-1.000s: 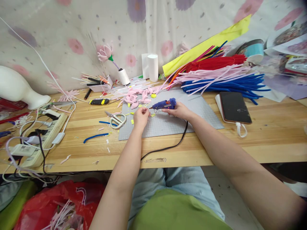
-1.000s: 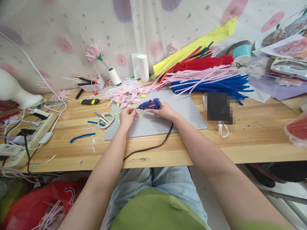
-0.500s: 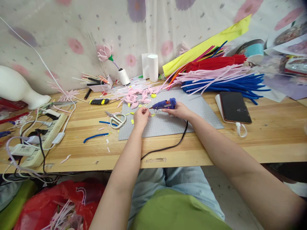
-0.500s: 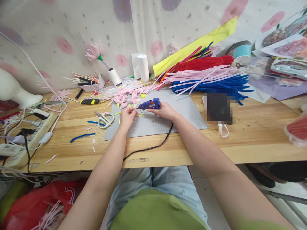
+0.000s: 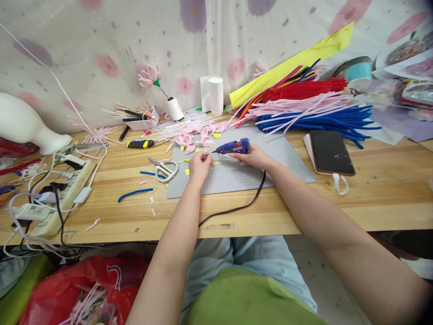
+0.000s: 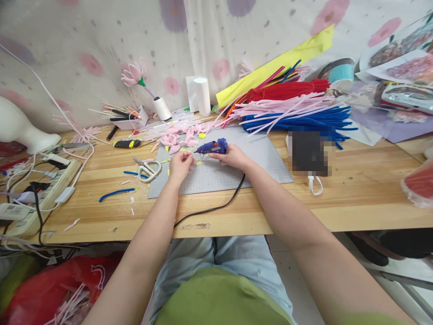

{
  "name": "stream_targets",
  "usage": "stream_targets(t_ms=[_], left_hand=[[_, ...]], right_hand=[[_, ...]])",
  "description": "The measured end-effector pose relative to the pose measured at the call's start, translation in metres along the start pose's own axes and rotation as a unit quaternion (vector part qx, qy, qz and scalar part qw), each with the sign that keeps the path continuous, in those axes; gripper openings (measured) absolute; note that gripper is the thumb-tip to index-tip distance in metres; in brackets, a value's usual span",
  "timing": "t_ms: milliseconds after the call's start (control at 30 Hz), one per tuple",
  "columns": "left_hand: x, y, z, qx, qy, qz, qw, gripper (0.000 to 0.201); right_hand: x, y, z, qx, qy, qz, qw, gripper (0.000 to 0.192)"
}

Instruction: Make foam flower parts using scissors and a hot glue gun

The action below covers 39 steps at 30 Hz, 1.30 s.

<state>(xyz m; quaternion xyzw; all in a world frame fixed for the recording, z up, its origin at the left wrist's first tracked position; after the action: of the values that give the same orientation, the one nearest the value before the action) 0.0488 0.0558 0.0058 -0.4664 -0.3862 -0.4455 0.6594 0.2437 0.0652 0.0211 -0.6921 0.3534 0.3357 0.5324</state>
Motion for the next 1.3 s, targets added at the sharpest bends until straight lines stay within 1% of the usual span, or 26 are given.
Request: stream_targets(t_ms=[100,200,267,433,533,633,767,833,867,933,967,1000,1033,1067,1100,1167,1200,1233,1300], left_hand=[[0.001,0.001,0.000,-0.001,0.009,-0.011,1.000,0.007],[0.002,0.002,0.001,0.006,0.005,-0.043,0.999,0.007],[0.002,0.003,0.002,0.016,-0.009,-0.071,0.997,0.007],[0.003,0.000,0.004,0.047,-0.032,-0.120,0.991,0.008],[0.004,-0.004,0.004,0.072,-0.035,-0.136,0.988,0.007],[0.005,-0.006,0.005,0.094,-0.037,-0.156,0.983,0.006],[0.008,-0.010,0.010,0.130,-0.047,-0.175,0.975,0.006],[0.013,-0.014,0.016,0.151,-0.039,-0.177,0.972,0.004],[0.015,-0.016,0.019,0.158,-0.030,-0.175,0.971,0.003],[0.021,-0.021,0.027,0.158,-0.010,-0.156,0.975,0.004],[0.024,-0.024,0.030,0.153,0.001,-0.147,0.977,0.005],[0.026,-0.026,0.032,0.147,0.008,-0.142,0.979,0.005],[0.027,-0.029,0.033,0.140,0.012,-0.143,0.980,0.006],[0.027,-0.031,0.033,0.133,0.012,-0.149,0.980,0.007],[0.026,-0.033,0.032,0.127,0.008,-0.158,0.979,0.008],[0.021,-0.034,0.026,0.113,-0.006,-0.178,0.977,0.012],[0.018,-0.033,0.022,0.109,-0.014,-0.185,0.977,0.014],[0.015,-0.032,0.017,0.106,-0.022,-0.193,0.975,0.016],[0.008,-0.029,0.007,0.107,-0.032,-0.206,0.972,0.019]], right_hand=[[0.001,-0.002,0.000,0.016,0.006,-0.004,1.000,0.044],[0.003,-0.008,0.002,0.037,0.018,-0.006,0.999,0.042],[0.007,-0.015,0.006,0.076,0.033,-0.012,0.997,0.040],[0.020,-0.037,0.025,0.214,0.067,-0.023,0.974,0.040],[0.023,-0.040,0.034,0.257,0.085,-0.051,0.961,0.045],[0.022,-0.037,0.035,0.273,0.086,-0.100,0.953,0.048],[0.016,-0.037,0.026,0.264,0.049,-0.167,0.949,0.052],[0.011,-0.043,0.017,0.266,0.029,-0.211,0.940,0.058],[0.007,-0.048,0.012,0.267,0.030,-0.235,0.934,0.060],[0.000,-0.057,0.000,0.259,0.059,-0.280,0.923,0.054],[-0.004,-0.059,-0.005,0.235,0.082,-0.301,0.921,0.047],[-0.007,-0.058,-0.009,0.197,0.101,-0.317,0.922,0.040],[-0.011,-0.053,-0.012,0.152,0.112,-0.328,0.926,0.033],[-0.016,-0.046,-0.014,0.105,0.105,-0.329,0.933,0.028],[-0.021,-0.036,-0.015,0.065,0.081,-0.320,0.942,0.024],[-0.032,-0.010,-0.014,0.010,0.007,-0.281,0.960,0.014],[-0.037,0.003,-0.011,-0.002,-0.030,-0.262,0.965,0.011],[-0.040,0.015,-0.008,-0.002,-0.051,-0.256,0.965,0.009],[-0.043,0.034,0.001,0.011,-0.065,-0.265,0.962,0.012]])
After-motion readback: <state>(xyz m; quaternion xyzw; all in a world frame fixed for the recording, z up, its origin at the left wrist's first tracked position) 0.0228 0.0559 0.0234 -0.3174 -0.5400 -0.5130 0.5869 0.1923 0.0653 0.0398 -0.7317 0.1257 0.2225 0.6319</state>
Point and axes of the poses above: each hand's wrist, its own z-axis towards the middle knuckle, its own y-axis out of the palm, x = y × z, the point moved 4 cm from there along z, towards the middle knuckle, and after that the axes turned 15 degrees about y, right-handed, at the moved point
